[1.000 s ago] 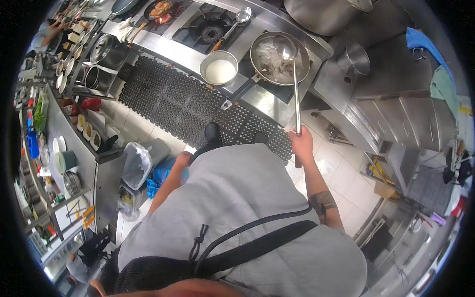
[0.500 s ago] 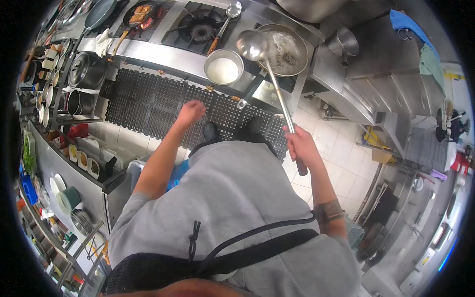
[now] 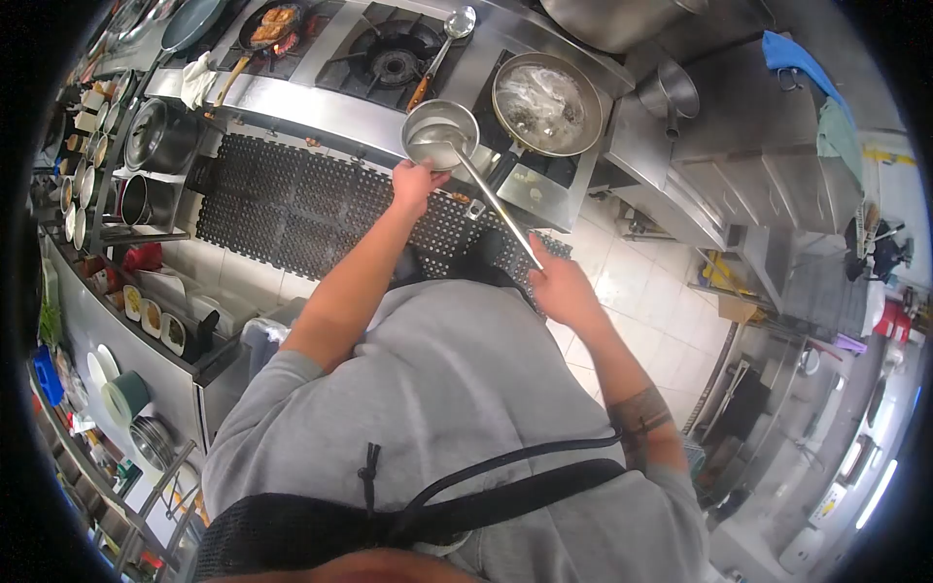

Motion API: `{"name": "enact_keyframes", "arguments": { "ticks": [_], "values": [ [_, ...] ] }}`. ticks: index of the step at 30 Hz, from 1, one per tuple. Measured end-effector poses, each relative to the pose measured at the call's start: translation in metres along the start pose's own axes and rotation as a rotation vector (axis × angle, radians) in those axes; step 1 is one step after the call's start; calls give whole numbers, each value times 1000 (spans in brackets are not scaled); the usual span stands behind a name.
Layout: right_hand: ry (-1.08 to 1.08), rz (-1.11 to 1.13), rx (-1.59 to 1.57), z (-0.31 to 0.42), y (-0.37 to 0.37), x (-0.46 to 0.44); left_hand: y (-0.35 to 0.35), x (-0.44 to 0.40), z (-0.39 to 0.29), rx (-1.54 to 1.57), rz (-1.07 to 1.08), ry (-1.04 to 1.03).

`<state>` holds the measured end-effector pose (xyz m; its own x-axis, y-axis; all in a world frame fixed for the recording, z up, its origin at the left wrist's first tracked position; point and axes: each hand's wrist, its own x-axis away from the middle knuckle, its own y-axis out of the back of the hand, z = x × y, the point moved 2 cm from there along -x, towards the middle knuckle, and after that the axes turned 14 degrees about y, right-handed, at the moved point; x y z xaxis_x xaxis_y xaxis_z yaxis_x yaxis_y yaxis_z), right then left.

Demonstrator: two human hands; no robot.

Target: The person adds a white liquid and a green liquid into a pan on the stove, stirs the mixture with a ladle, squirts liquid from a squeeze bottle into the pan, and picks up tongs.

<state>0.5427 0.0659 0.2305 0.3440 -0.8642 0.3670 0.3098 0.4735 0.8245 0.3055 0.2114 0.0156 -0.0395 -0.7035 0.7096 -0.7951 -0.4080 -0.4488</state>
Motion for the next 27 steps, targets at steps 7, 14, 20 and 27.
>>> {"name": "enact_keyframes", "arguments": {
  "ticks": [7, 14, 20, 27],
  "values": [
    [-212, 148, -244, 5, 46, -6, 3, 16, 9, -266, -199, -71],
    [39, 56, 101, 3, 18, -15, -7, 5, 25, -99, 107, 103],
    [-168, 187, -162, 20, 71, 0, -5, 23, 16, -83, -13, -44],
    [5, 96, 68, -3, 31, -18, 2, 27, 13, -373, -65, 84]
  ]
}}
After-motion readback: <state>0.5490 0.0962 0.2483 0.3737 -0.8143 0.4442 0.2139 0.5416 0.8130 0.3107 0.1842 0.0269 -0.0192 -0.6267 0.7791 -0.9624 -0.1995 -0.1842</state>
